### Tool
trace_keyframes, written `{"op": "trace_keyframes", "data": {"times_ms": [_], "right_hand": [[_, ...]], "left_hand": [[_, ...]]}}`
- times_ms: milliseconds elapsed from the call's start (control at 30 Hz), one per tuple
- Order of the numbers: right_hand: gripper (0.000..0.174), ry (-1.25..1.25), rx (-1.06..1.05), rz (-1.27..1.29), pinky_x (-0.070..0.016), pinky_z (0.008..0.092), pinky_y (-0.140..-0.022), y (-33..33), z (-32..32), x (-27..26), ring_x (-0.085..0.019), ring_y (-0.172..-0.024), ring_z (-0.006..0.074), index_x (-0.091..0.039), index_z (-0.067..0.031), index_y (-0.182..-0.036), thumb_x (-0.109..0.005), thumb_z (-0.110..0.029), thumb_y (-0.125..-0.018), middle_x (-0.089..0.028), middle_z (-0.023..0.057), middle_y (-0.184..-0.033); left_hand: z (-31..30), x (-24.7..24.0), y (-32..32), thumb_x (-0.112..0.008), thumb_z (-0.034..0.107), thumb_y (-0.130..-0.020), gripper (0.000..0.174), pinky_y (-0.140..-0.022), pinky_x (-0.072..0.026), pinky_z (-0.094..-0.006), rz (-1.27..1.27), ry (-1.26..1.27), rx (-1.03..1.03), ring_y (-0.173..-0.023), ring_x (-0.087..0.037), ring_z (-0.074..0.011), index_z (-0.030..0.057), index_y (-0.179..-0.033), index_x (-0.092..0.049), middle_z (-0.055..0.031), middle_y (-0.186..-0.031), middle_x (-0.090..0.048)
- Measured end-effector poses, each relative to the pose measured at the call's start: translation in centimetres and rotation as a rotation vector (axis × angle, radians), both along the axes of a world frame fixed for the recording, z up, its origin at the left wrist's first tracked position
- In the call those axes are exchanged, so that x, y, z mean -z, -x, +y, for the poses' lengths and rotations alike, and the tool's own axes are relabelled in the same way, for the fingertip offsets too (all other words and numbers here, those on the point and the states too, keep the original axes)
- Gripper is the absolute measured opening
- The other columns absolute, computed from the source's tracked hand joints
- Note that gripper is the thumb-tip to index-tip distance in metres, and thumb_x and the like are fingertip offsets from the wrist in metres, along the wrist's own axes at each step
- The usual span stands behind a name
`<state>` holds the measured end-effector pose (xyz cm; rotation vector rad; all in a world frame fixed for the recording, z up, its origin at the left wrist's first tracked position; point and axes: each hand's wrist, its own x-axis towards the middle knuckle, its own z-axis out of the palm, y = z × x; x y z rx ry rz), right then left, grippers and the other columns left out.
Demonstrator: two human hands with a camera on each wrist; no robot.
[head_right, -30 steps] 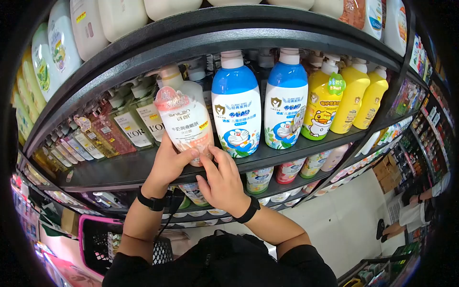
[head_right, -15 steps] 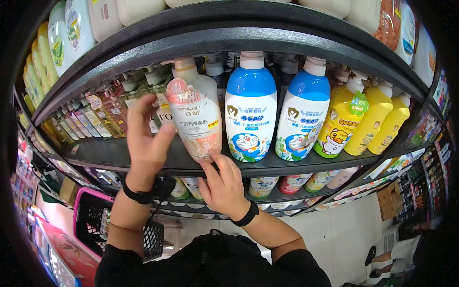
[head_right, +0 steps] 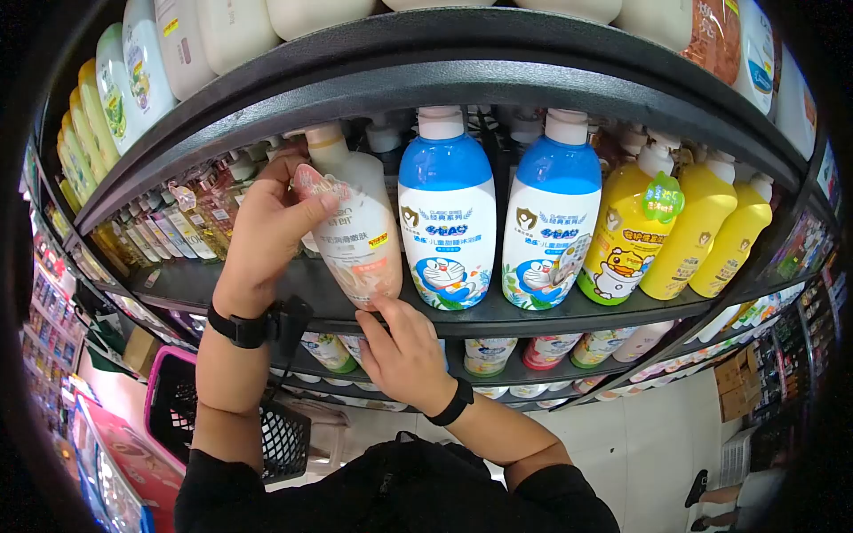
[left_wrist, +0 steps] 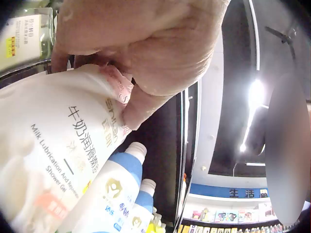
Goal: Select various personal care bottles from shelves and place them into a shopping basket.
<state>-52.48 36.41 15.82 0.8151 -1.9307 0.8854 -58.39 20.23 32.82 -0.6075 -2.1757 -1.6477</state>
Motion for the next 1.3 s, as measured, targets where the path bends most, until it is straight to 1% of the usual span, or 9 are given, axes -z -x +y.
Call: {"op": "trace_keyframes", "data": {"times_ms": [167, 500, 633, 700, 833, 933, 1033, 1167, 1300], "right_hand": [[0.040, -0.024, 0.013, -0.001, -0.0478, 0.0428, -0.093, -0.1, 0.1, -0.2, -0.060, -0.112, 0.0336, -0.066, -0.0038, -0.115, -0.073, -0.012, -0.077, -0.057, 0.0149, -0.127], [0.037, -0.028, -0.003, 0.000, -0.0478, 0.0445, -0.090, 0.1, -0.1, -0.1, -0.061, -0.109, 0.0349, -0.068, -0.0038, -0.112, -0.072, -0.014, -0.077, -0.059, 0.0156, -0.125], [0.037, -0.044, 0.009, -0.015, -0.0459, 0.0472, -0.093, 0.2, -0.5, 0.1, -0.059, -0.109, 0.0367, -0.066, -0.0043, -0.112, -0.072, -0.013, -0.077, -0.059, 0.0160, -0.122], [0.038, -0.082, 0.058, 0.015, -0.0441, 0.0482, -0.096, 0.2, -0.6, 0.3, -0.058, -0.112, 0.0368, -0.065, -0.0047, -0.113, -0.071, -0.012, -0.076, -0.060, 0.0164, -0.122], [0.032, -0.137, 0.095, 0.065, -0.0423, 0.0477, -0.100, -0.1, -0.7, 0.7, -0.056, -0.115, 0.0360, -0.063, -0.0030, -0.115, -0.068, -0.010, -0.085, -0.060, 0.0174, -0.123], [0.025, 0.072, 0.059, 0.081, -0.0426, 0.0462, -0.101, -0.6, -1.5, 3.3, -0.055, -0.116, 0.0355, -0.061, 0.0016, -0.113, -0.064, -0.005, -0.089, -0.058, 0.0198, -0.123], [0.019, 0.230, -0.095, -0.002, -0.0431, 0.0437, -0.101, -3.2, -7.0, 5.4, -0.053, -0.116, 0.0339, -0.060, 0.0036, -0.108, -0.062, -0.002, -0.090, -0.055, 0.0202, -0.123], [0.018, -0.070, -0.274, -0.194, -0.0448, 0.0418, -0.097, -7.1, -17.7, 7.6, -0.056, -0.108, 0.0337, -0.060, 0.0027, -0.104, -0.062, -0.001, -0.087, -0.059, 0.0191, -0.118], [0.019, -0.162, -0.677, -0.409, -0.0526, 0.0330, -0.081, -10.5, -30.3, 6.7, -0.063, -0.095, 0.0269, -0.062, 0.0010, -0.103, -0.066, 0.001, -0.085, -0.060, 0.0169, -0.117]], "left_hand": [[0.3, -0.2, -0.3, -0.077, 0.014, -0.087, 0.026, -0.079, -0.0503, -0.0277, -0.009, -0.096, 0.014, -0.085, -0.060, -0.0110, 0.0008, -0.104, -0.062, -0.0028, -0.095, -0.065], [-3.4, 2.1, -0.6, -0.064, 0.015, -0.097, 0.020, -0.093, -0.0436, -0.0268, 0.188, -0.435, -0.082, -0.102, -0.055, -0.0121, 0.0013, -0.110, -0.057, -0.0078, -0.119, -0.060], [-9.0, 8.6, -6.1, -0.057, 0.011, -0.099, 0.012, -0.101, -0.0456, -0.0370, 0.172, -0.198, -0.197, -0.122, -0.056, -0.0230, 0.0038, -0.108, -0.055, -0.0131, -0.128, -0.058], [-11.6, 12.9, -10.0, -0.060, 0.001, -0.094, 0.012, -0.095, -0.0472, -0.0340, 0.196, -0.155, -0.268, -0.109, -0.058, -0.0210, 0.0035, -0.106, -0.056, -0.0132, -0.124, -0.059], [-17.6, 22.0, -20.4, -0.063, 0.004, -0.093, 0.008, -0.086, -0.0499, -0.0349, -0.105, 0.011, -0.503, -0.098, -0.061, -0.0214, 0.0014, -0.099, -0.059, -0.0115, -0.107, -0.063], [-22.0, 26.8, -28.8, -0.068, 0.005, -0.087, 0.010, -0.078, -0.0511, -0.0373, -0.208, 0.256, -0.714, -0.086, -0.064, -0.0312, 0.0006, -0.092, -0.062, -0.0135, -0.090, -0.065], [-26.5, 28.7, -37.0, -0.071, 0.004, -0.082, 0.013, -0.079, -0.0524, -0.0422, -0.261, 0.393, -0.820, -0.088, -0.065, -0.0346, 0.0022, -0.091, -0.062, -0.0141, -0.093, -0.066], [-31.4, 30.5, -44.5, -0.076, 0.008, -0.075, 0.018, -0.095, -0.0462, -0.0455, -0.113, 0.552, -1.075, -0.106, -0.061, -0.0336, 0.0061, -0.089, -0.064, -0.0104, -0.099, -0.066], [-34.4, 31.6, -49.0, -0.076, 0.017, -0.078, 0.027, -0.104, -0.0414, -0.0511, -0.345, 0.704, -1.106, -0.124, -0.051, -0.0366, 0.0064, -0.100, -0.065, -0.0120, -0.118, -0.062]]}}
